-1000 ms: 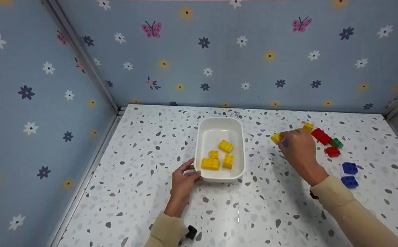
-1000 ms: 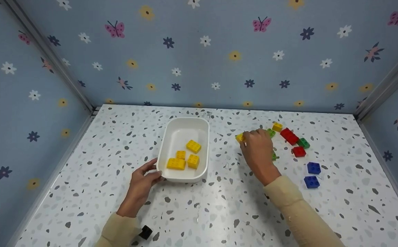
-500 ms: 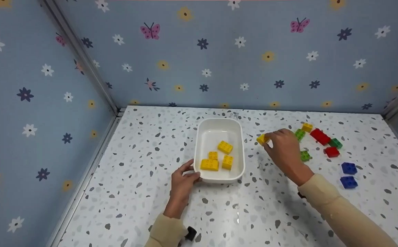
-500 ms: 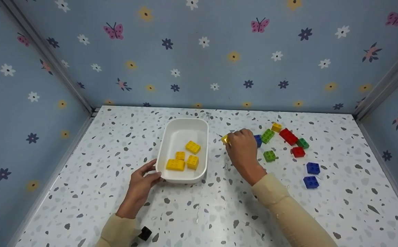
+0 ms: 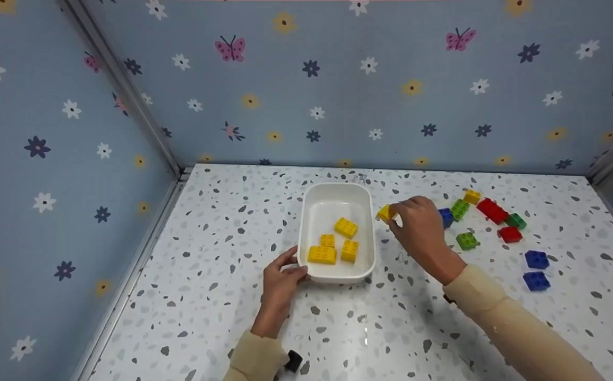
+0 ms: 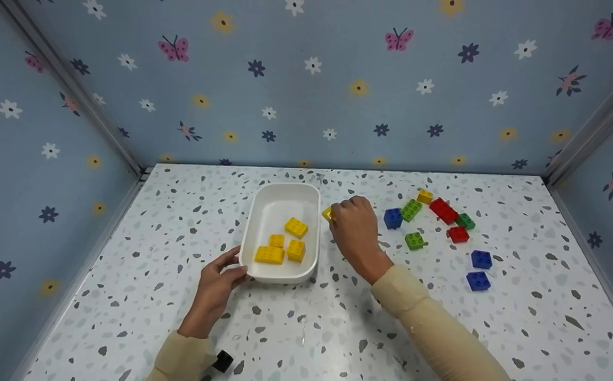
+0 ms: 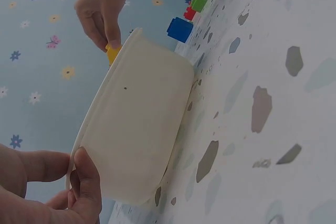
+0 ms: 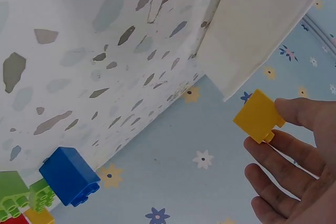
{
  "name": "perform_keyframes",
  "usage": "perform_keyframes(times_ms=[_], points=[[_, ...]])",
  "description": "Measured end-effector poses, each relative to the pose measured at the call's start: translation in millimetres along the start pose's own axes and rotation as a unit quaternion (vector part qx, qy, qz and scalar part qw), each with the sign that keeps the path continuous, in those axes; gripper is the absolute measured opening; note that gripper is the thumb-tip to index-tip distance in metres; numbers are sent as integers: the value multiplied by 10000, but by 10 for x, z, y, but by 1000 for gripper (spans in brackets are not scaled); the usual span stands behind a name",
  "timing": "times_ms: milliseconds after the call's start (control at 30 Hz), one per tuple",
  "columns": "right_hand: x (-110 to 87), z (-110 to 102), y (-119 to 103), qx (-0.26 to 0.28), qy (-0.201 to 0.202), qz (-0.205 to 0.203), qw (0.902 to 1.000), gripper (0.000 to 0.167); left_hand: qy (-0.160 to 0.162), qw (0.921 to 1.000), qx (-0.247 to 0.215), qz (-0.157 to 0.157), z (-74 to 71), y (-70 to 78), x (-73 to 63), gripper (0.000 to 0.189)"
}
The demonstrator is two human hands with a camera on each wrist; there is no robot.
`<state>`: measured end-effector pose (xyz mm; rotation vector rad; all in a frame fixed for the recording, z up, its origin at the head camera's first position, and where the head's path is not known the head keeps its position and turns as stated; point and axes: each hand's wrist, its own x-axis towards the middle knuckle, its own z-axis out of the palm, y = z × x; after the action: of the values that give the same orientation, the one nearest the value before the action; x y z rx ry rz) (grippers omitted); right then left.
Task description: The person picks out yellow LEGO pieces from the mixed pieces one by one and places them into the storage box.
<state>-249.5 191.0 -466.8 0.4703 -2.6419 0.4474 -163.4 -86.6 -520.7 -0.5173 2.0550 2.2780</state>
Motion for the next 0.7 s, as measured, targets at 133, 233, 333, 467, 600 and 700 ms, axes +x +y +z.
perform_keyframes(times_ms=[133,233,333,467,600,700], points=[[33,14,-96,1,-47,-5,10000,17,-55,9999,-3,100,-15,0,-14,56],[57,34,-153,5,-75,-18,10000,18,-93,9998,36,183,-23,-3,-18,57],[79,59,-204,-7,-105,-41,9999,18,-96,9998,51,181,-24,2,-16,57],[102,91,-273,-20,-156,-128,9998,17,-86,9999,35,108,-17,9,-16,57],[135,128,-349,20,-144,-258,9996,16,-103,9999,-14,87,-12,9,-17,57],[168,162,-409,29,-122,-337,9994,14,-124,9998,-61,112,-12,2,-17,57]])
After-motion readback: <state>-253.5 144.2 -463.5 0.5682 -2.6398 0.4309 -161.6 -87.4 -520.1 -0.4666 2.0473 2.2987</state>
